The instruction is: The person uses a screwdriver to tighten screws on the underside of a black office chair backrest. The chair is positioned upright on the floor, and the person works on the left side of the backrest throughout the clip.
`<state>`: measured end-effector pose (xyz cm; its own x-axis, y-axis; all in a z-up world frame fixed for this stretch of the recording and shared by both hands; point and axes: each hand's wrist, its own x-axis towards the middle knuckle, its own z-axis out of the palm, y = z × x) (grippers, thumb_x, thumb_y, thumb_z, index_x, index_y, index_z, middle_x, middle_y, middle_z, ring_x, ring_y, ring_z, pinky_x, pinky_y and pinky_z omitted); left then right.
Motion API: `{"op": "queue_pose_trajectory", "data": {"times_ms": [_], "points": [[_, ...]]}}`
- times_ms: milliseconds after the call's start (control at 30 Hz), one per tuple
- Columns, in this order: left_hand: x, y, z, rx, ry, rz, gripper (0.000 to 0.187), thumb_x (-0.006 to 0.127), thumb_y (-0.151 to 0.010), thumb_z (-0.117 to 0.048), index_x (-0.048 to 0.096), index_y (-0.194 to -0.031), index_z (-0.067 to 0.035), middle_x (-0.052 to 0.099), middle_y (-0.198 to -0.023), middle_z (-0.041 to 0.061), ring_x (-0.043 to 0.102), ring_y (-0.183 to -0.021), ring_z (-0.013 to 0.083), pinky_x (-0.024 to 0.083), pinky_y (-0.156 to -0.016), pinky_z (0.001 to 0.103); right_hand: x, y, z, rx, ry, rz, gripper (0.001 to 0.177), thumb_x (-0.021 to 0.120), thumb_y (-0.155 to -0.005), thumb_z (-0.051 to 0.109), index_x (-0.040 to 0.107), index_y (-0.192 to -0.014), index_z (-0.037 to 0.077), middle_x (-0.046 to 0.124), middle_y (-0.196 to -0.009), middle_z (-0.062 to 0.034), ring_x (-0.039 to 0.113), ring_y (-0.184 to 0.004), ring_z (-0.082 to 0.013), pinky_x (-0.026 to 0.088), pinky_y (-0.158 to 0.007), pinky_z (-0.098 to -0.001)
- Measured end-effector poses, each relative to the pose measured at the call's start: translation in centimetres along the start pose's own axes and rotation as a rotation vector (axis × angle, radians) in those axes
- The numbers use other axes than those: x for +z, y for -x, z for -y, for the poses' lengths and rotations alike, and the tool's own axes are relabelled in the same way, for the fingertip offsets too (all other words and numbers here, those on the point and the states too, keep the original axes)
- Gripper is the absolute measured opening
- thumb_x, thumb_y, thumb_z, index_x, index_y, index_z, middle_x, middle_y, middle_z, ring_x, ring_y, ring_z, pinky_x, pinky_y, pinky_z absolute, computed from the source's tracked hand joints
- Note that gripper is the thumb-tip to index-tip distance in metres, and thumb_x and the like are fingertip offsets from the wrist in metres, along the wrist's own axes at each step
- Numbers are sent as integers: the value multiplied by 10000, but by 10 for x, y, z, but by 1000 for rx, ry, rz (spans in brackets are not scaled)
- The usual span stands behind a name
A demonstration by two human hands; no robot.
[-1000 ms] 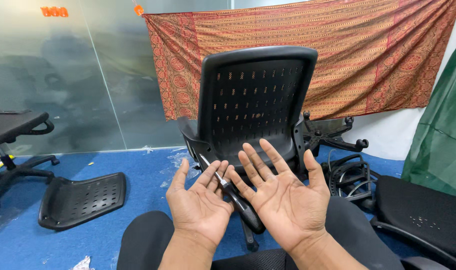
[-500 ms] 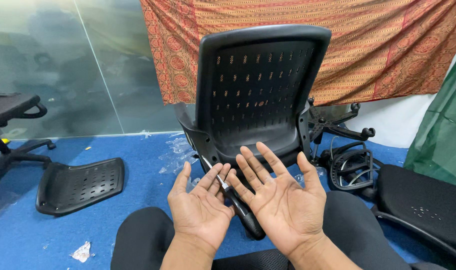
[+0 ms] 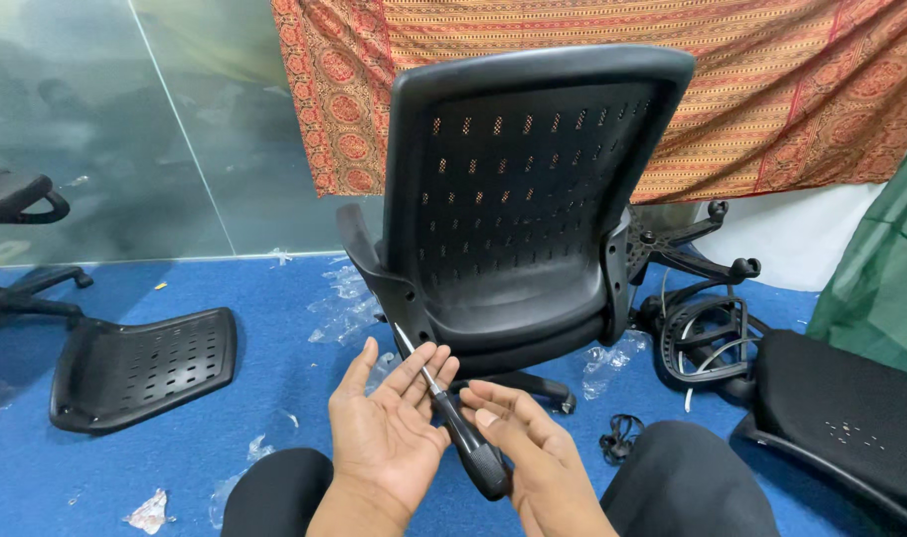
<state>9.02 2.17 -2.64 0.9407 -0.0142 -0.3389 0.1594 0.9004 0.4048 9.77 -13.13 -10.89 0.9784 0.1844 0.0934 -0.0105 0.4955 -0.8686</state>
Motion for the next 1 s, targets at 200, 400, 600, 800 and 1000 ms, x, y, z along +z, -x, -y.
{"op": "queue_pose_trajectory", "data": {"times_ms": [200, 400, 600, 800, 1000], "points": [[1, -23, -2, -27, -55, -26, 765, 504, -884, -528, 594, -1315, 98, 665, -1339, 210, 594, -1295, 297, 307, -1130, 555, 1, -21, 3, 28, 362, -55, 452, 718, -837, 79, 620, -1274, 18, 689, -1241, -119, 679, -1121, -137, 550, -944, -273], [0, -52, -6, -37, -57, 19, 757, 531, -913, -523, 583, -1323, 111, 647, -1303, 240, 572, -1296, 332, 332, -1150, 568, 20, -32, 27, 208, 483, -113, 402, 720, -836, 57, 649, -1231, 29, 711, -1086, -48, 687, -827, -130, 604, -690, -313], [-17, -89, -23, -19, -37, 164, 687, 541, -960, -462, 511, -1392, 72, 551, -1414, 233, 514, -1351, 351, 296, -1224, 551, 22, -49, 44, 264, 235, -126, 308, 652, -879, 41, 654, -1179, -31, 721, -961, -126, 711, -828, -189, 621, -709, -341], [-43, -131, -38, 107, -204, -90, 534, 610, -934, -295, 464, -1350, 6, 600, -1421, 211, 549, -1394, 330, 238, -1239, 522, 25, -39, 49, 363, 201, -191, 309, 588, -938, 125, 650, -1232, 55, 726, -975, -153, 713, -795, -274, 582, -634, -335], [-48, -170, -51, 243, -565, -208, 729, 709, -823, -72, 460, -1479, 127, 507, -1553, 264, 501, -1419, 325, 271, -1201, 510, 39, -43, 54, 436, 198, -212, 305, 547, -999, 244, 644, -1245, 92, 737, -1121, -60, 721, -863, -181, 603, -618, -366]]}}
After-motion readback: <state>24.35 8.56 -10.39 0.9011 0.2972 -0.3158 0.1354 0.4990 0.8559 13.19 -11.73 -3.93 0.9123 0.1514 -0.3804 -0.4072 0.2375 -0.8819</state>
